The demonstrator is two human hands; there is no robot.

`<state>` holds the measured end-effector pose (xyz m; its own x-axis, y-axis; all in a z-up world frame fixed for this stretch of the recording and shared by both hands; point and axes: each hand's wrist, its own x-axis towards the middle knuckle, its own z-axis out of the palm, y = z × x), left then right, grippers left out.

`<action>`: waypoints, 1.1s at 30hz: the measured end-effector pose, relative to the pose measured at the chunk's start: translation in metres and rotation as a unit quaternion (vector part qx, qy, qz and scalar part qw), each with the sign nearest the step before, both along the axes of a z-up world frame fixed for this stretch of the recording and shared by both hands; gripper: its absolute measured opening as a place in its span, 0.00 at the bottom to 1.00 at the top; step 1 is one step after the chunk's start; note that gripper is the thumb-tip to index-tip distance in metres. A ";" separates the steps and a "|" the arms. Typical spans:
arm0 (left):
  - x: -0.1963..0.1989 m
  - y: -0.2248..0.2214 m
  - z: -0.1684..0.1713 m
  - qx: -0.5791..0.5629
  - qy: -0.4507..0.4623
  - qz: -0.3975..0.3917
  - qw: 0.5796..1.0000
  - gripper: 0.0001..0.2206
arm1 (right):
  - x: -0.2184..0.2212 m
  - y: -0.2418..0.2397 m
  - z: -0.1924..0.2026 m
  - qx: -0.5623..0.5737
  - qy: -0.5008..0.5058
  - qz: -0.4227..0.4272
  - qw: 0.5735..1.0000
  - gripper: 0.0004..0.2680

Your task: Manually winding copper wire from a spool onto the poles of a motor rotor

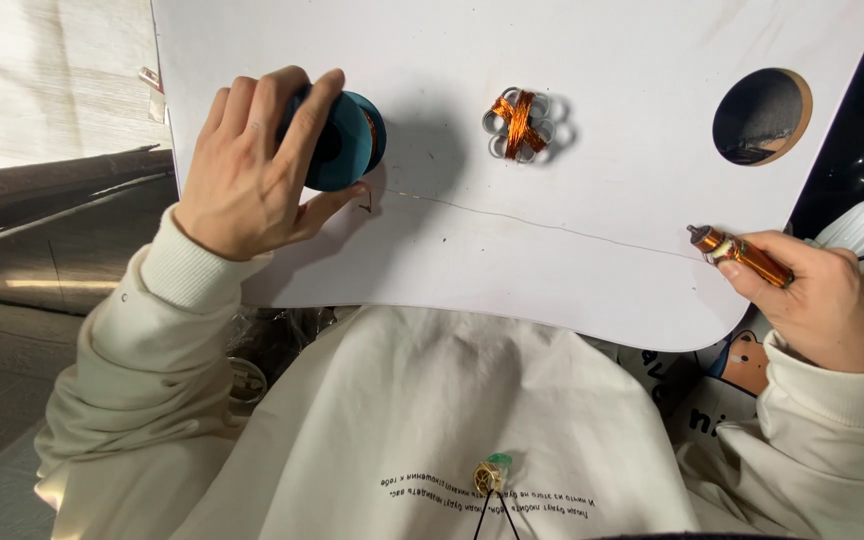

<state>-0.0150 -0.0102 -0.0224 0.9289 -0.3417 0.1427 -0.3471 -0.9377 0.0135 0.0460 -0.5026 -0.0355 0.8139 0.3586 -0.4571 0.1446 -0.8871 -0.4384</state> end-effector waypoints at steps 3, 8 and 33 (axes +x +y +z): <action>-0.001 0.007 0.005 -0.001 0.062 -0.048 0.997 0.38 | 0.002 0.005 0.000 0.026 -0.001 0.000 1.000 0.09; -0.016 -0.001 0.017 0.104 0.164 0.010 0.981 0.46 | 0.004 0.017 0.004 0.023 0.040 -0.014 0.999 0.08; 0.023 0.019 0.034 0.102 0.135 -0.028 0.985 0.32 | 0.018 0.029 -0.014 0.151 0.141 0.041 0.977 0.10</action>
<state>0.0081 0.0090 0.0120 0.9028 -0.3886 -0.1842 -0.4070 -0.9104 -0.0743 0.0637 -0.4740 -0.0492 0.6329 0.5717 -0.5221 0.0457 -0.7008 -0.7119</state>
